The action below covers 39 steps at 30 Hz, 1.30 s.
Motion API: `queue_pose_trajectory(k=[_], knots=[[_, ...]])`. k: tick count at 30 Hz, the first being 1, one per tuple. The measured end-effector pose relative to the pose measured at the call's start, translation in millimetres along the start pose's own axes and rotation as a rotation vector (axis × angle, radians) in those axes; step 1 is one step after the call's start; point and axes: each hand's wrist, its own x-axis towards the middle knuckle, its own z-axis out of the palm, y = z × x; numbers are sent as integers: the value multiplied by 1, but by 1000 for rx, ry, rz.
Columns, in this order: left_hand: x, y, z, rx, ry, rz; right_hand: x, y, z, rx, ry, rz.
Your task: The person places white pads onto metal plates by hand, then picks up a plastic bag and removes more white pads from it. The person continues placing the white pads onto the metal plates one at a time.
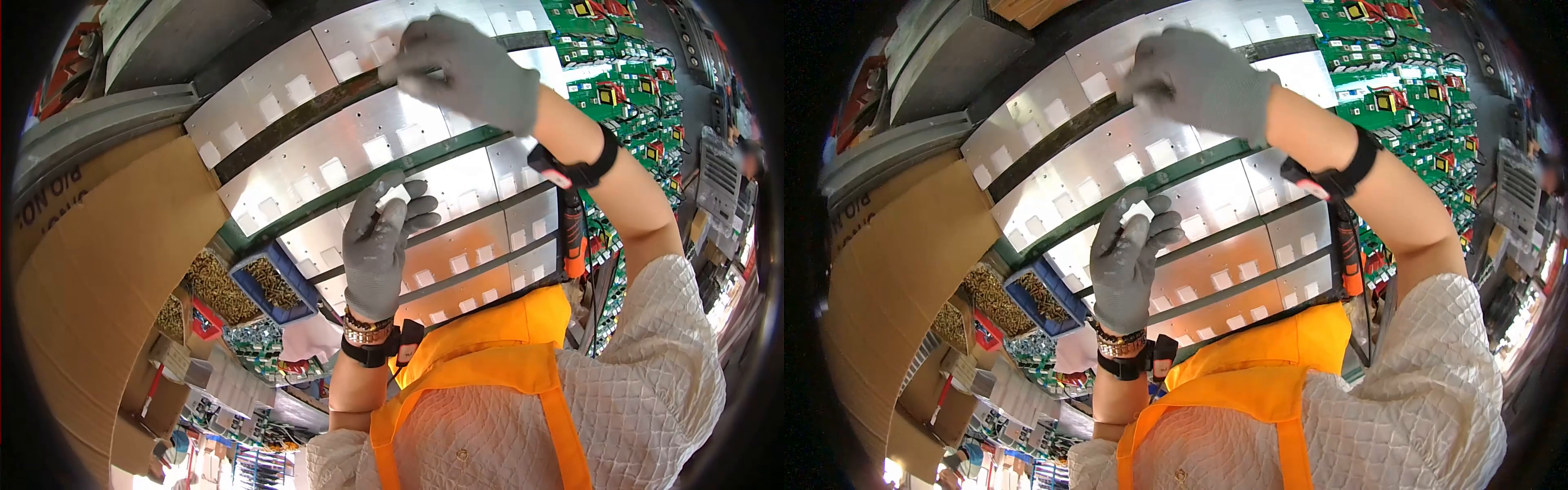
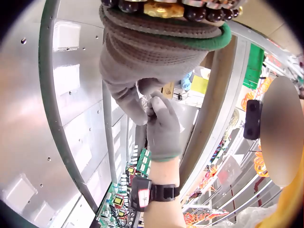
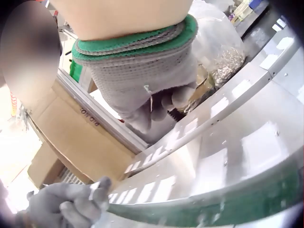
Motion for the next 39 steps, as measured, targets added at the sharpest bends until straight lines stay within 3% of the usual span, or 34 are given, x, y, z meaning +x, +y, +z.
queue_pose_trajectory(k=[4, 7, 12, 14, 16, 18, 19, 20, 21, 22, 23, 24, 26, 30, 36, 39], knots=[[0, 3, 5, 69, 6, -4, -20, -40, -8, 460, -294, 35], [-2, 3, 12, 149, 74, -68, -30, -53, -13, 328, -400, 46], [0, 3, 19, 273, 73, -135, -40, -56, -19, 313, -298, -74], [-1, 4, 28, 332, 83, -126, -41, -61, -28, 113, -387, -175], [2, 1, 29, 372, 83, -147, -40, -58, -34, 69, -399, -144], [5, -1, 34, 303, 93, -121, -38, -40, -35, 95, -348, -96], [7, -2, 35, 237, 115, -92, -36, -20, -30, 199, -264, -31], [8, -4, 37, 235, 115, -94, -32, 2, -29, 116, -166, 18], [9, -7, 38, 140, 103, -54, -23, 17, -38, 219, -112, 158], [11, -9, 38, 47, 91, -15, -15, 27, -39, 57, -23, 259], [10, -9, 35, 61, 38, -23, -8, 44, -40, -103, -60, 289], [9, -11, 35, 65, 39, -26, -2, 49, -39, -16, -73, 388], [8, -14, 34, 72, 31, -57, 6, 54, -43, -152, -94, 183], [9, -19, 30, 72, 42, -49, 12, 61, -32, -185, -209, 224], [9, -18, 32, 84, 35, -33, 7, 57, -33, -209, -138, 157], [9, -18, 32, 84, 37, -36, -2, 54, -37, -194, 6, 90]])
